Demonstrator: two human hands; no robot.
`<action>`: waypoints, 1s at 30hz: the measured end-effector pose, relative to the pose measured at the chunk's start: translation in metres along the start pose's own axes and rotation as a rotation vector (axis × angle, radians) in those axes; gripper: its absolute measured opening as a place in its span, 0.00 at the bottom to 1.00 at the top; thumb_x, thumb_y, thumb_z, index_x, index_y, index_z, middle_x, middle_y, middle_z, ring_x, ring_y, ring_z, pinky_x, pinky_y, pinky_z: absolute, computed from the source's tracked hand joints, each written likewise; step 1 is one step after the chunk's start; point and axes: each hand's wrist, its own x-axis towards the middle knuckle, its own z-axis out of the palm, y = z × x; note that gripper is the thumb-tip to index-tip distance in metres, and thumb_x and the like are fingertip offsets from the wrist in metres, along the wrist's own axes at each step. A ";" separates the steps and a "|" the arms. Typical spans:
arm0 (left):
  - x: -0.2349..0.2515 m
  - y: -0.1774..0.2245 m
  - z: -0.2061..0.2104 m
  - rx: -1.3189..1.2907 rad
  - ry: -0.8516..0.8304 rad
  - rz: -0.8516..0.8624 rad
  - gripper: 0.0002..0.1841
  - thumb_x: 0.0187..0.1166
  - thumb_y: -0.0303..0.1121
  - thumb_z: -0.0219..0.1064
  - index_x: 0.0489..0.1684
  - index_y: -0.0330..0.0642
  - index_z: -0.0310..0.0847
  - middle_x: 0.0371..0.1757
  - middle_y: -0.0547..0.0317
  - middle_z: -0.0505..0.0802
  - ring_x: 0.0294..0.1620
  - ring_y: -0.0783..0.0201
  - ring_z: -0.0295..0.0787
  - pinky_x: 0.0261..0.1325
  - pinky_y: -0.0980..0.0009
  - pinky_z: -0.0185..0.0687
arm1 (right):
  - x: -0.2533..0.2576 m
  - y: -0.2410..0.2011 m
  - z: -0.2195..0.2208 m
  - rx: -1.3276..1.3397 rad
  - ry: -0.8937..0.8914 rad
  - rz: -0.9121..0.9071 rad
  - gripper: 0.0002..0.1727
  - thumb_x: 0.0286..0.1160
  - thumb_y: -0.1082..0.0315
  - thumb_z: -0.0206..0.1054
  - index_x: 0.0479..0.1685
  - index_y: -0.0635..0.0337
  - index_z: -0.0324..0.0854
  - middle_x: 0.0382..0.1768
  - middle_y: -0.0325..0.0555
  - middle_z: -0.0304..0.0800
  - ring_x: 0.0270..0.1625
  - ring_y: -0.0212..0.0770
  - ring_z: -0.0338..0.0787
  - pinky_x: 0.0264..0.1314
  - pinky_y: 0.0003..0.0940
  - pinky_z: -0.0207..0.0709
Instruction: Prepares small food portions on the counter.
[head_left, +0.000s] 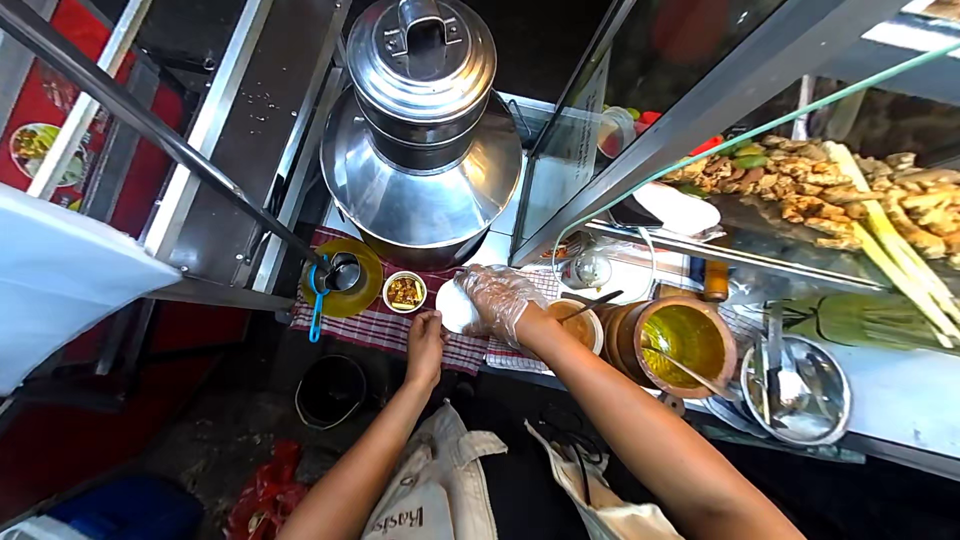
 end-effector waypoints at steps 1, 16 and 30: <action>0.000 0.000 0.000 -0.003 0.002 -0.003 0.11 0.92 0.32 0.55 0.56 0.32 0.76 0.39 0.52 0.87 0.35 0.65 0.86 0.44 0.68 0.87 | 0.000 0.000 0.001 0.000 0.002 -0.003 0.51 0.48 0.40 0.87 0.77 0.55 0.77 0.73 0.57 0.81 0.74 0.61 0.81 0.74 0.65 0.73; -0.018 0.002 0.014 1.082 -0.104 0.878 0.40 0.88 0.58 0.47 0.85 0.29 0.63 0.89 0.35 0.65 0.87 0.39 0.64 0.86 0.45 0.61 | -0.004 0.002 0.007 -0.015 0.069 -0.015 0.34 0.59 0.66 0.82 0.73 0.53 0.80 0.68 0.61 0.82 0.66 0.63 0.86 0.59 0.63 0.83; 0.003 -0.024 0.035 1.314 0.022 0.772 0.37 0.89 0.51 0.49 0.91 0.32 0.54 0.92 0.38 0.61 0.94 0.39 0.50 0.92 0.40 0.45 | 0.002 0.043 -0.033 0.376 -0.104 -0.005 0.11 0.80 0.68 0.67 0.52 0.65 0.90 0.55 0.58 0.91 0.63 0.55 0.89 0.71 0.56 0.77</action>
